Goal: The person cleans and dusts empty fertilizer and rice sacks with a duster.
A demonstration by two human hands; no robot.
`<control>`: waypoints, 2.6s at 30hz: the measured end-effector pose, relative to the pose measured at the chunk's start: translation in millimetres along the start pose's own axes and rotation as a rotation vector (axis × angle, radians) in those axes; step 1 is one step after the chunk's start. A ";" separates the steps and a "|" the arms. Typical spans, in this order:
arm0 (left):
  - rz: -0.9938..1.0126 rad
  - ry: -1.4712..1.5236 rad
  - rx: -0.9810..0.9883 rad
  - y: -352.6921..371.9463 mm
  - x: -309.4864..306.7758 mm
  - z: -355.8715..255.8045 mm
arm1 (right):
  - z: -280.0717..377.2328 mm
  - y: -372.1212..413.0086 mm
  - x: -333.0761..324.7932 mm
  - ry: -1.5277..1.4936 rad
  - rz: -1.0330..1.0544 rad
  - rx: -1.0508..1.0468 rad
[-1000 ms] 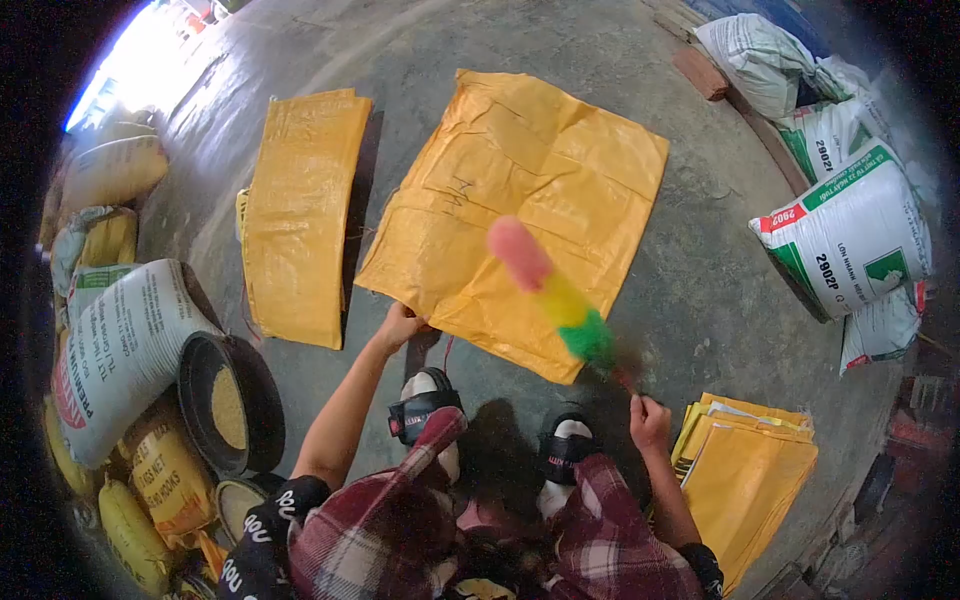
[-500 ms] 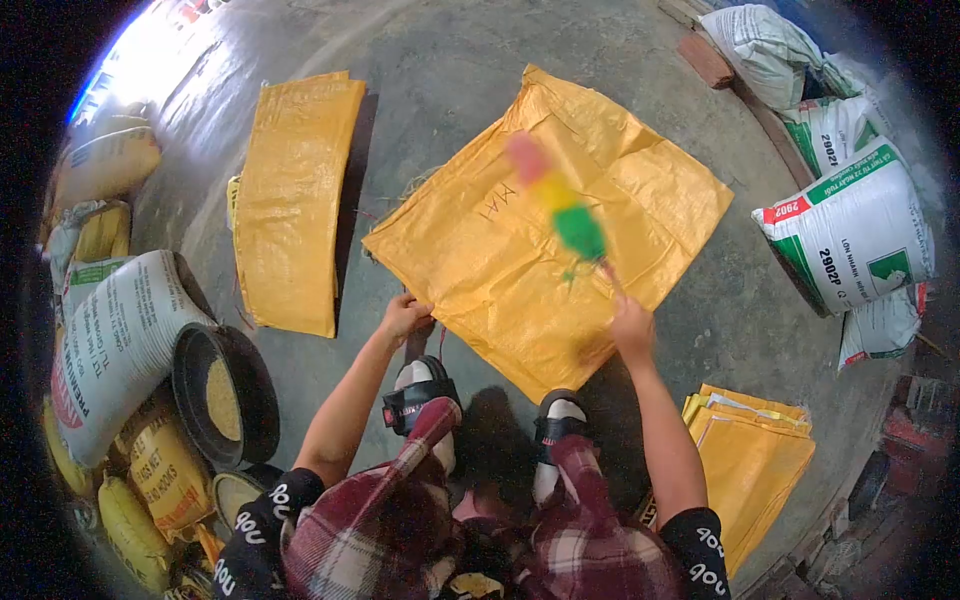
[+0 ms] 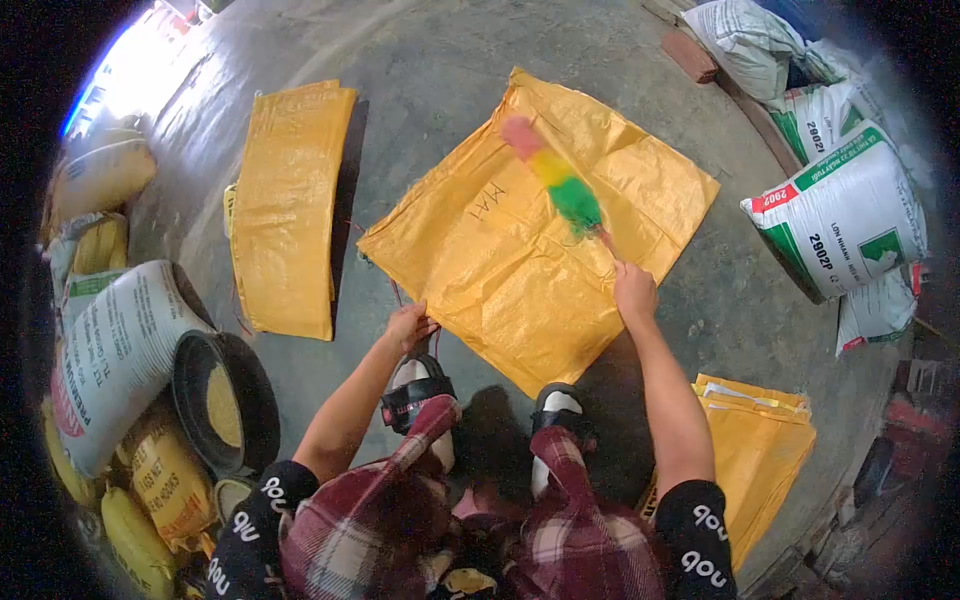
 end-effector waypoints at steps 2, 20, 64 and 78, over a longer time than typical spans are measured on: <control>0.001 -0.053 -0.017 4.3 -1.5 -3.5 | 20.0 17.3 -0.7 -0.170 -0.030 -0.117; -0.149 -0.149 0.072 9.1 4.8 -16.3 | 111.6 55.0 4.1 -0.092 0.203 -0.778; -0.229 -0.355 0.149 5.2 1.5 -46.6 | -88.1 -43.4 -33.5 -0.186 -0.071 0.299; -0.241 -0.296 0.165 10.0 -4.1 -42.6 | -106.8 71.3 15.6 0.065 0.224 -0.176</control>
Point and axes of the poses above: each hand's wrist, its own y-axis away from the middle knuckle, its own x-axis out of the palm, z = x × y, the point moved 8 cm from there along -y, towards the middle knuckle, and after that the axes turned 13 degrees about y, right-handed, at the moved point
